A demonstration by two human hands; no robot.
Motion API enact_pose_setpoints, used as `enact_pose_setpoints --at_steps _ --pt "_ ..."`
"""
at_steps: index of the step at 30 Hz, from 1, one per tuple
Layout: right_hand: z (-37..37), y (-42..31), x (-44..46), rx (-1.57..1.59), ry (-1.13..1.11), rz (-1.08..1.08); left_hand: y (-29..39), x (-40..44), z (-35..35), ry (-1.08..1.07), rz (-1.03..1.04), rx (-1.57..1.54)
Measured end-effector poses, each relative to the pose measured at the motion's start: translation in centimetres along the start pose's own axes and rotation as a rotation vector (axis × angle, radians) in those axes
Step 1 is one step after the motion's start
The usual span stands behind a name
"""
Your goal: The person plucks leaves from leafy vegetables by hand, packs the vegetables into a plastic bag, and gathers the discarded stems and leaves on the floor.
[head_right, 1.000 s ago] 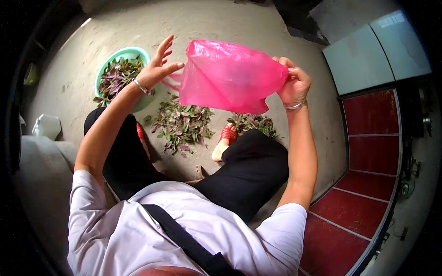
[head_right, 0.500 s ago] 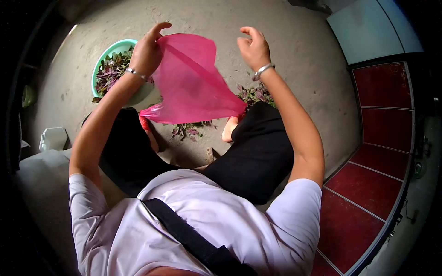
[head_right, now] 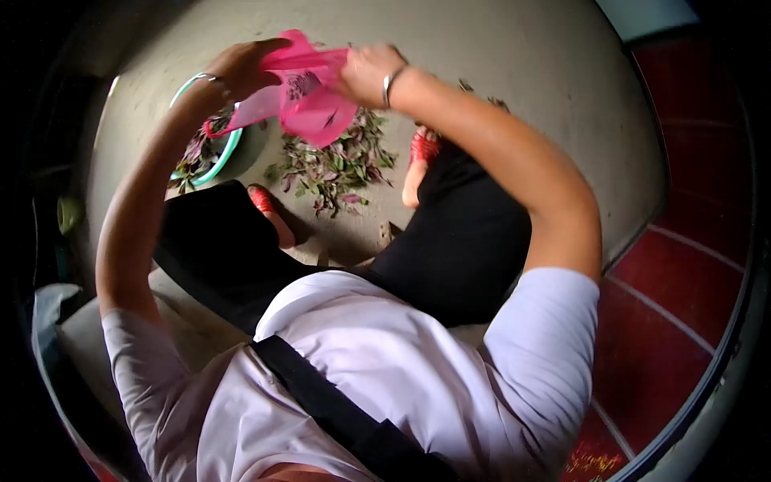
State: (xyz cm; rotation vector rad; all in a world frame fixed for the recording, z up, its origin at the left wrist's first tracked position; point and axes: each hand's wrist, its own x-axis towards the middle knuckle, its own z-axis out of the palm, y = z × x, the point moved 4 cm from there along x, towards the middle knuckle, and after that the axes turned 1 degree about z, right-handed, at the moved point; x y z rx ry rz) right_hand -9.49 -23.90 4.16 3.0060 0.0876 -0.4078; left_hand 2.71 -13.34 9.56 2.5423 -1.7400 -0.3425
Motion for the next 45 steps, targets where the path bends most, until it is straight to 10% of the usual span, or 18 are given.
enact_pose_setpoints --at_steps 4,8,11,15,17,23,29,35,45 --pt "-1.2 5.1 -3.5 0.169 0.517 -0.273 -0.2 -0.1 0.4 -0.097 0.055 -0.074" --pt "2.0 11.1 -7.6 1.177 0.349 -0.06 -7.0 1.5 4.8 0.011 -0.057 -0.295" --pt "8.7 17.6 -11.9 1.642 0.795 0.283 -10.0 3.2 9.4 0.033 -0.041 -0.555" --pt "22.5 20.7 -18.8 0.863 0.242 0.986 -7.2 4.4 10.9 -0.093 -0.187 -0.725" --pt "29.7 19.8 -20.4 0.975 0.031 1.251 -5.6 5.4 11.9 -0.17 -0.404 -0.9" --pt "31.1 13.8 -13.3 1.026 -0.075 1.174 0.2 8.2 12.9 -0.201 -1.038 -1.378" --pt "33.6 12.6 -10.1 0.575 -0.274 1.119 2.9 9.6 14.7 -0.189 -0.974 -1.625" --pt "32.8 16.1 -14.6 0.756 0.169 1.157 1.6 10.9 19.3 -0.104 -0.295 -1.222" --pt "21.6 21.9 -21.5 1.47 0.565 1.064 4.0 13.5 20.9 -0.267 -0.552 -0.815"
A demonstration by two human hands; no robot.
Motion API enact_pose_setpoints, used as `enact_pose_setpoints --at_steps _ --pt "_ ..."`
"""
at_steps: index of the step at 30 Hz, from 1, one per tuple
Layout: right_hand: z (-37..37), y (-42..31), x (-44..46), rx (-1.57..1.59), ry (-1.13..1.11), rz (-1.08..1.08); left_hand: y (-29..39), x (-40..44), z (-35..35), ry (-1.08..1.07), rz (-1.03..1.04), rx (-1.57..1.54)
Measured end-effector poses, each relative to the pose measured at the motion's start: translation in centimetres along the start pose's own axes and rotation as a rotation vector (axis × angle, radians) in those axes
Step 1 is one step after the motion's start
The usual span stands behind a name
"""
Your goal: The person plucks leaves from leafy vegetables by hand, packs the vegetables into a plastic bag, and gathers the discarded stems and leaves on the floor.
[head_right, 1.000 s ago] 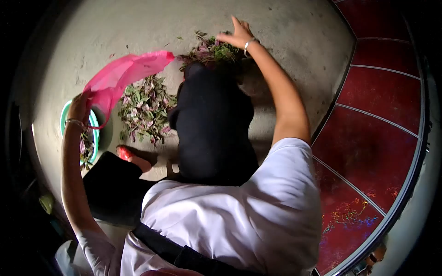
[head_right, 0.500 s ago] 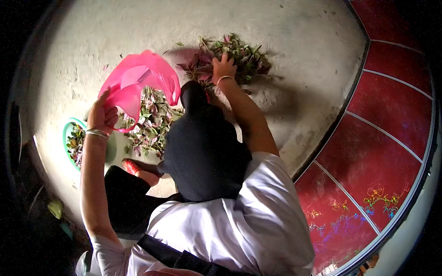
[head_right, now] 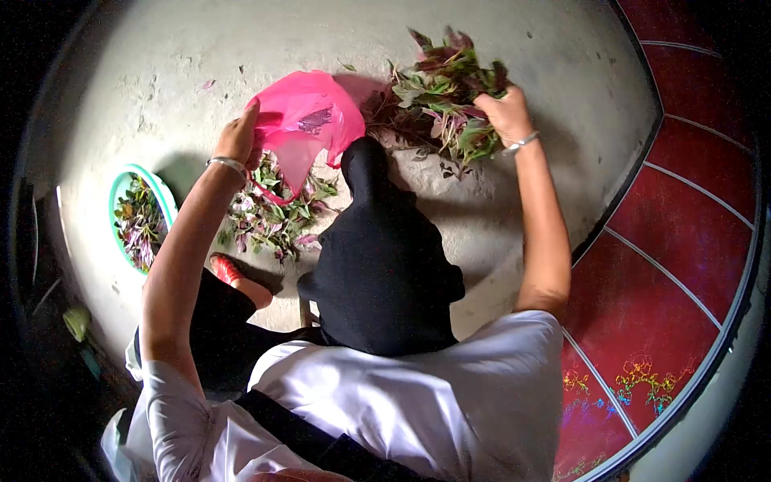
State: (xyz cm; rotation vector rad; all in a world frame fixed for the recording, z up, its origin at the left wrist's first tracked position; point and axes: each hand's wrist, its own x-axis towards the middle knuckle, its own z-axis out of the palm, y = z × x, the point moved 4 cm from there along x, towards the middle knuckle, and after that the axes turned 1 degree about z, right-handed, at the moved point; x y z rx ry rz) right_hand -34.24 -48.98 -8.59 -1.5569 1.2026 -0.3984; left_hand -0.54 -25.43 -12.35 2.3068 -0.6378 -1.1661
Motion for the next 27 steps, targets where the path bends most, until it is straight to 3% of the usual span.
enact_pose_setpoints --at_steps 2,4,7,9,11,12,13,14,16,17,19,20,23,24,26,27 --pt "0.2 -4.8 -1.1 0.106 -0.11 -0.092 1.4 -0.4 0.3 -0.021 -0.083 -0.137" --pt "0.3 -6.5 -1.1 0.236 -0.264 -0.351 2.3 0.1 0.5 -0.009 -0.087 -0.136" --pt "3.4 -10.7 -2.0 0.297 -0.328 -0.16 3.1 0.7 1.4 -0.004 -0.05 -0.267" --pt "7.0 -11.2 -0.7 0.231 -0.569 -0.13 4.1 0.8 1.7 -0.037 0.009 -0.355" --pt "11.1 -10.1 1.4 -0.22 -0.796 -0.439 3.8 2.1 1.8 0.16 0.614 0.085" --pt "13.2 -10.1 1.7 -0.522 -0.735 -0.516 4.8 1.7 1.5 0.159 0.742 0.248" --pt "14.5 -10.3 1.8 -0.431 -0.811 -0.36 5.8 1.2 1.2 0.175 0.875 0.403" --pt "15.5 -10.5 1.7 -0.337 -0.882 -0.204 7.7 0.4 0.7 0.103 0.752 0.385" --pt "17.0 -10.1 2.3 -0.526 -0.871 -0.264 10.4 -0.9 0.3 -0.011 0.415 0.255" --pt "17.2 -9.7 2.3 -0.398 -0.717 -0.167 12.4 -2.7 0.3 -0.007 0.59 0.346" --pt "19.6 -6.1 4.1 -0.212 -0.688 -0.155 12.9 -3.5 0.9 0.034 0.758 0.505" --pt "20.1 -5.1 4.8 -0.125 -0.63 -0.163 12.1 -2.8 1.9 -0.054 0.834 0.647" --pt "19.6 -5.4 4.9 0.052 -0.42 0.046 13.1 -5.6 2.0 0.109 0.74 0.387" --pt "19.9 -4.2 5.7 0.247 -0.413 0.124 13.0 -6.0 2.0 0.194 0.795 0.396" --pt "20.6 -0.9 7.5 0.636 -0.394 0.278 12.8 -6.6 1.5 0.152 0.612 0.499" --pt "18.7 -3.6 5.2 0.71 -0.406 0.338 12.5 -6.7 1.4 0.184 0.609 0.51"
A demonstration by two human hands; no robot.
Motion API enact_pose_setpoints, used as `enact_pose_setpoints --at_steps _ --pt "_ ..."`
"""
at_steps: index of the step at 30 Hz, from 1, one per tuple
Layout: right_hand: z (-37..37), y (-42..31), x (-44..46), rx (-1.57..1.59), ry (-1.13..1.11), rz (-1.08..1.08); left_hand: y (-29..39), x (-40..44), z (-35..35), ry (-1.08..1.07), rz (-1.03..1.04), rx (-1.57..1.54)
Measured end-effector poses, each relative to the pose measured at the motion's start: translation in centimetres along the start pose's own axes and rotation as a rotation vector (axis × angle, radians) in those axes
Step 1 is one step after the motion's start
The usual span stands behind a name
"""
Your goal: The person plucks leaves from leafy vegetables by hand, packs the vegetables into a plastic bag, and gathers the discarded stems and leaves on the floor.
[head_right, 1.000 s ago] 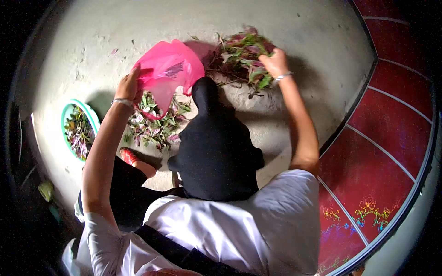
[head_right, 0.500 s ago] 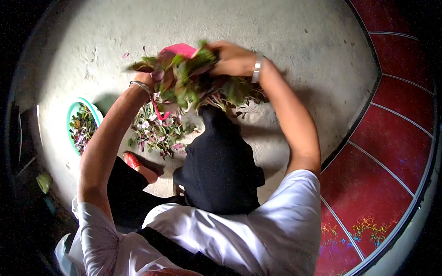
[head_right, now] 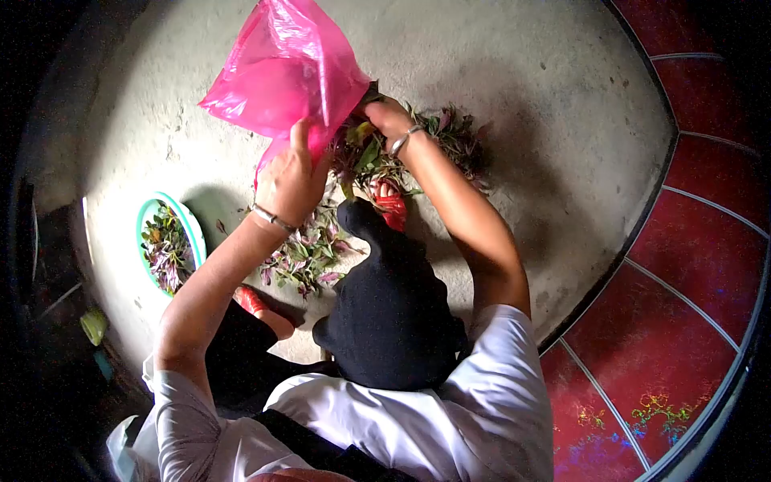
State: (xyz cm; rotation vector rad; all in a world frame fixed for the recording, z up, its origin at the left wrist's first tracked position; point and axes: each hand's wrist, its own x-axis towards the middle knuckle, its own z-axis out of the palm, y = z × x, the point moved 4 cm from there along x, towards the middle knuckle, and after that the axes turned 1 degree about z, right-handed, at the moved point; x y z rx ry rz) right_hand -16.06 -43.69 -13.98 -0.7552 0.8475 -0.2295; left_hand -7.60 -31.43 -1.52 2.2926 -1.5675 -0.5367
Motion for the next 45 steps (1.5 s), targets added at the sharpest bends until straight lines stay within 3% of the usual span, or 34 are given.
enact_pose_setpoints --at_steps 3,6,7,8,10,12,15,17,21,22,23,25,28,31,33,35,36,39,43,44,45 --pt "0.6 -0.5 0.8 0.257 -0.187 -0.021 -1.7 -0.8 0.2 0.064 -0.003 0.061" --pt "0.8 -2.0 -1.9 0.256 -0.24 -0.137 -3.0 -1.1 0.2 0.13 0.083 0.166" --pt "1.3 -2.5 -3.0 0.276 -0.274 -0.182 -3.1 -1.1 0.5 0.076 0.078 0.117" --pt "2.4 -3.3 -5.2 0.197 -0.242 -0.374 -2.9 -1.0 0.5 0.021 0.073 0.068" --pt "2.1 -0.9 -2.8 0.537 -0.362 -0.35 -1.6 -1.0 -0.1 -0.097 0.015 0.0" --pt "1.8 0.2 -0.5 0.62 -0.315 -0.365 -0.8 -0.8 -0.2 -0.131 0.096 0.0" --pt "2.0 0.2 1.4 0.355 0.017 -0.438 0.1 -0.7 0.0 -0.204 0.185 -0.141" --pt "2.1 0.1 1.4 0.294 0.102 -0.479 0.7 -0.6 0.0 -0.206 0.276 -0.311" --pt "2.3 -0.3 1.7 0.379 0.143 -0.493 1.6 -1.1 1.3 -0.486 0.062 -0.604" --pt "0.9 0.7 4.4 0.314 0.199 -0.439 1.9 -1.4 1.7 -0.5 0.095 -0.537" --pt "0.0 1.6 5.7 0.251 0.258 -0.382 2.2 -1.6 1.7 -0.474 0.11 -0.541" --pt "1.5 -1.2 1.9 0.207 0.637 -0.74 3.2 -1.8 1.3 -0.428 0.144 -0.554" --pt "-0.1 1.1 5.0 -0.177 0.817 -0.927 2.8 -0.7 0.1 -0.221 0.151 -0.555" --pt "2.8 0.1 1.5 -0.56 0.798 -1.064 -0.2 0.4 -0.7 -0.057 -0.019 -0.551" --pt "4.4 -1.2 -1.0 -0.601 0.697 -0.973 -1.5 0.4 -1.4 0.056 0.037 -0.614" --pt "5.6 -2.6 -1.7 -0.687 0.7 -1.119 -2.7 0.1 -1.6 0.119 0.12 -0.448" --pt "5.5 -2.3 -0.2 -0.695 0.61 -0.963 -3.8 0.1 -1.5 0.119 0.122 -0.408" --pt "3.7 1.3 6.5 -0.778 0.304 0.002 -7.9 0.2 1.5 -0.04 -0.166 -0.566" --pt "3.0 2.6 6.0 -0.425 0.025 -0.211 -14.4 -1.7 6.3 -0.088 -0.241 -0.541" --pt "3.5 1.2 3.4 -0.335 -0.026 -0.315 -13.0 -2.5 5.5 -0.156 -0.531 -0.734" --pt "2.6 1.0 4.5 -0.446 0.071 -0.422 -13.4 -3.1 5.7 -0.151 -0.498 -0.708"
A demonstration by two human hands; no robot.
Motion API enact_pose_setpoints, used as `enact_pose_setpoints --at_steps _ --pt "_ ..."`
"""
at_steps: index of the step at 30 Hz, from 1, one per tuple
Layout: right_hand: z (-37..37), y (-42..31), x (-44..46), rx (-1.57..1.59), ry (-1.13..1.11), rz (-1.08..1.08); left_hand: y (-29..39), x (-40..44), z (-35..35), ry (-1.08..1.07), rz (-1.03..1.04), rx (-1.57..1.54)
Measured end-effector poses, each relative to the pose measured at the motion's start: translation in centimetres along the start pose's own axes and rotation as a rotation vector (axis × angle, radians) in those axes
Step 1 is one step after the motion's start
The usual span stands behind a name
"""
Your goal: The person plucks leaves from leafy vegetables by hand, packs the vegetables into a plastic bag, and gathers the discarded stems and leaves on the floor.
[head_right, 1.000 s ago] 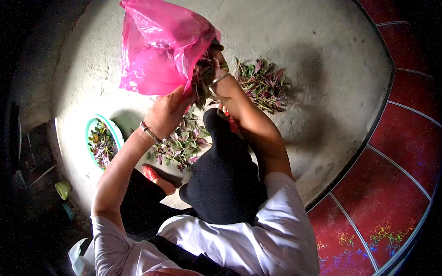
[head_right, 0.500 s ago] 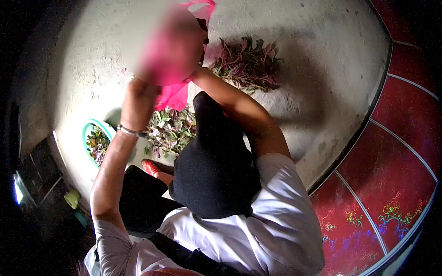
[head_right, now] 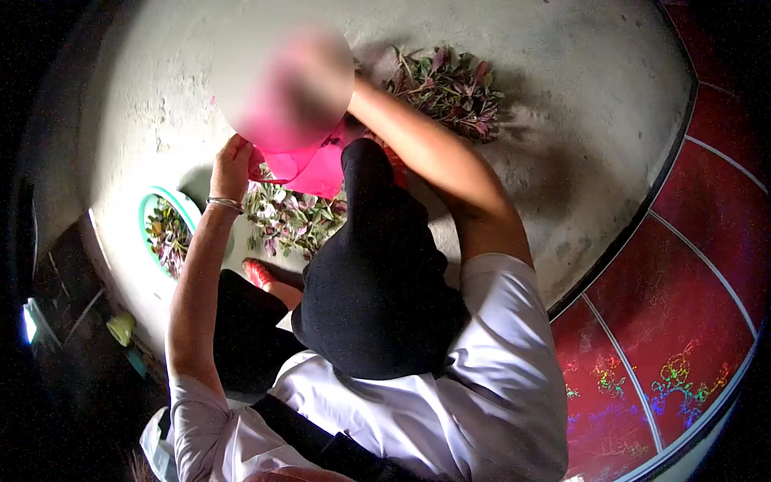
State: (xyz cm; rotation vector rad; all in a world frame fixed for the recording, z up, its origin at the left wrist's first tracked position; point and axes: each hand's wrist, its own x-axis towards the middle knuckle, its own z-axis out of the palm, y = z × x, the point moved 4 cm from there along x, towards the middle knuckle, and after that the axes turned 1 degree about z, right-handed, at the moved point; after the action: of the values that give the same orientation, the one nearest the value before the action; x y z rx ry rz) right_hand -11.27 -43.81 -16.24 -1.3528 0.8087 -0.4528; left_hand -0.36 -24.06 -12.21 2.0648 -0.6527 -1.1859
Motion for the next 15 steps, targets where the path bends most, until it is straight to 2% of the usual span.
enact_pose_setpoints --at_steps 3,4,6,7,9,11,12,13,14,15 --pt "-2.3 1.6 3.3 -0.511 0.427 -0.183 0.0 -1.0 0.0 0.015 0.066 0.177" --pt "-2.0 1.6 3.9 -0.644 0.495 -0.209 -1.0 -0.9 -0.1 0.018 0.115 0.106" --pt "-1.1 0.7 4.3 -0.908 0.628 -0.257 -0.2 -1.5 0.2 0.057 0.221 0.298" --pt "-0.7 1.5 5.2 -0.941 0.4 -0.174 -0.5 -1.8 0.2 0.041 0.049 0.265" --pt "-0.8 3.8 7.0 -0.983 -0.06 -0.005 -0.4 -2.2 0.1 0.045 0.035 0.237" --pt "-1.2 4.7 8.4 -0.657 -0.208 0.165 0.1 -2.9 -0.3 0.073 -0.033 0.216" --pt "-0.9 3.8 8.2 -0.493 -0.279 0.251 -1.5 -2.5 -1.3 0.072 0.152 0.272" --pt "-0.8 2.1 7.3 -0.289 -0.188 0.068 -3.1 -2.2 -2.4 0.08 0.337 0.33" --pt "-0.8 -0.7 5.4 -0.084 -0.094 -0.112 -3.7 -2.5 -3.2 0.107 0.411 0.35" --pt "-1.0 -2.6 4.9 -0.294 0.012 -0.293 -4.2 -3.0 -4.2 0.132 0.36 0.317"
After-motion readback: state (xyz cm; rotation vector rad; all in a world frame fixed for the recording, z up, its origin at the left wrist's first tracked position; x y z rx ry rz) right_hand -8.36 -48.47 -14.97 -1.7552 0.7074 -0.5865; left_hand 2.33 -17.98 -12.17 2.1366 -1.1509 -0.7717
